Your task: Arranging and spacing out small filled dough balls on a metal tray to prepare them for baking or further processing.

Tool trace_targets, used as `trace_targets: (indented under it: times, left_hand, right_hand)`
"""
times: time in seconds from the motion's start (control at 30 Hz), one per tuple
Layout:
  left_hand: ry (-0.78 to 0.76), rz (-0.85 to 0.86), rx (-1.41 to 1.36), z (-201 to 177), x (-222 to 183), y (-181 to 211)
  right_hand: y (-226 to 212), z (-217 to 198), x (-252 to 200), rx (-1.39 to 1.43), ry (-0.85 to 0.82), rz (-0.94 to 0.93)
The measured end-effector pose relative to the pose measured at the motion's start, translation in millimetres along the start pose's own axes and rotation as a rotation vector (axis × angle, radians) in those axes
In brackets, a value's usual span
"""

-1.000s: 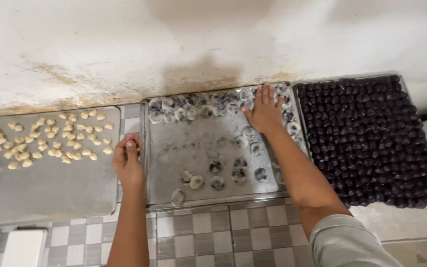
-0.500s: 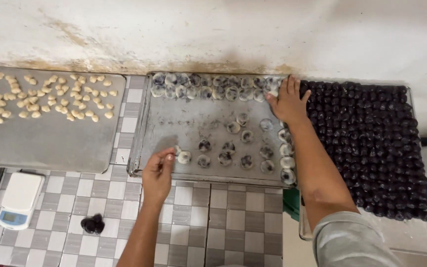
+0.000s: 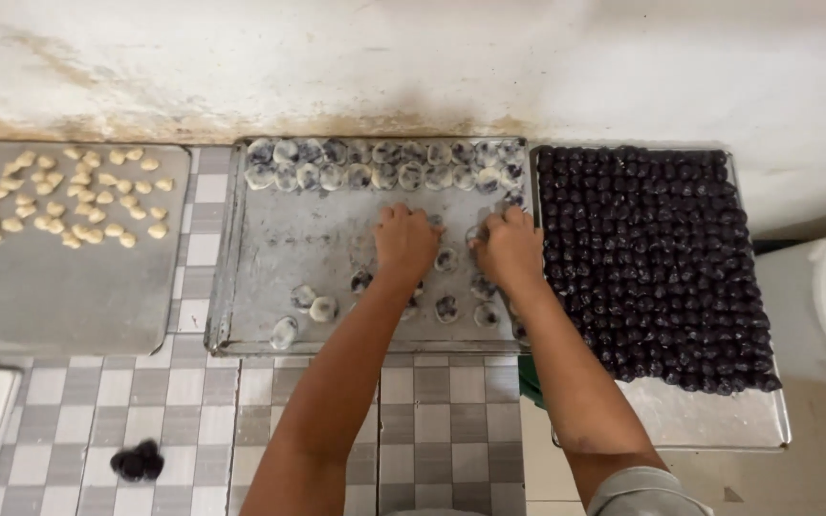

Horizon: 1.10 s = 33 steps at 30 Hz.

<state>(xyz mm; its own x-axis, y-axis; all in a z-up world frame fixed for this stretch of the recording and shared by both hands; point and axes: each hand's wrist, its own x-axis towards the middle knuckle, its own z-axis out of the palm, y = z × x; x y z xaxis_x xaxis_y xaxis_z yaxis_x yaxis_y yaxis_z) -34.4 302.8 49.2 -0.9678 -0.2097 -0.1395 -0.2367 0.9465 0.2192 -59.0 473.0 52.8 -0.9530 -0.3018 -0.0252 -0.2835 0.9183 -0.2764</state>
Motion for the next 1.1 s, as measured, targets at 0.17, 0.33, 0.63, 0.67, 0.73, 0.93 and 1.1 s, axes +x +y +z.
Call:
trace_targets:
  times: [0.17,0.33,0.63,0.67,0.73,0.93,1.1]
  left_hand:
    - [-0.038,0.003,-0.098,-0.9,12.2,2.2]
    - [-0.036,0.098,-0.477,4.1,18.3,3.7]
    - [0.045,0.163,-0.803,-12.9,24.0,13.1]
    - [0.054,0.148,-0.847,-10.7,27.2,13.3]
    - [0.066,0.135,-0.891,-10.0,31.4,14.9]
    - [0.104,0.082,-0.909,5.5,43.9,22.0]
    - [0.101,0.02,-0.898,20.6,50.5,24.6]
  right_hand:
    - [1.8,3.5,8.3,0.147,-0.132,0.034]
    - [-4.6,-35.7,19.2,0.385,-0.158,0.058]
    - [22.3,-13.7,56.4,-0.053,0.116,-0.121]
    - [28.1,-7.1,54.6,-0.076,0.197,-0.142]
    - [20.0,-10.8,42.2,-0.098,0.279,-0.163]
    - [-13.6,-34.1,2.5,-0.142,-0.098,-0.112]
    - [3.2,-15.9,10.3,-0.268,-0.134,-0.129]
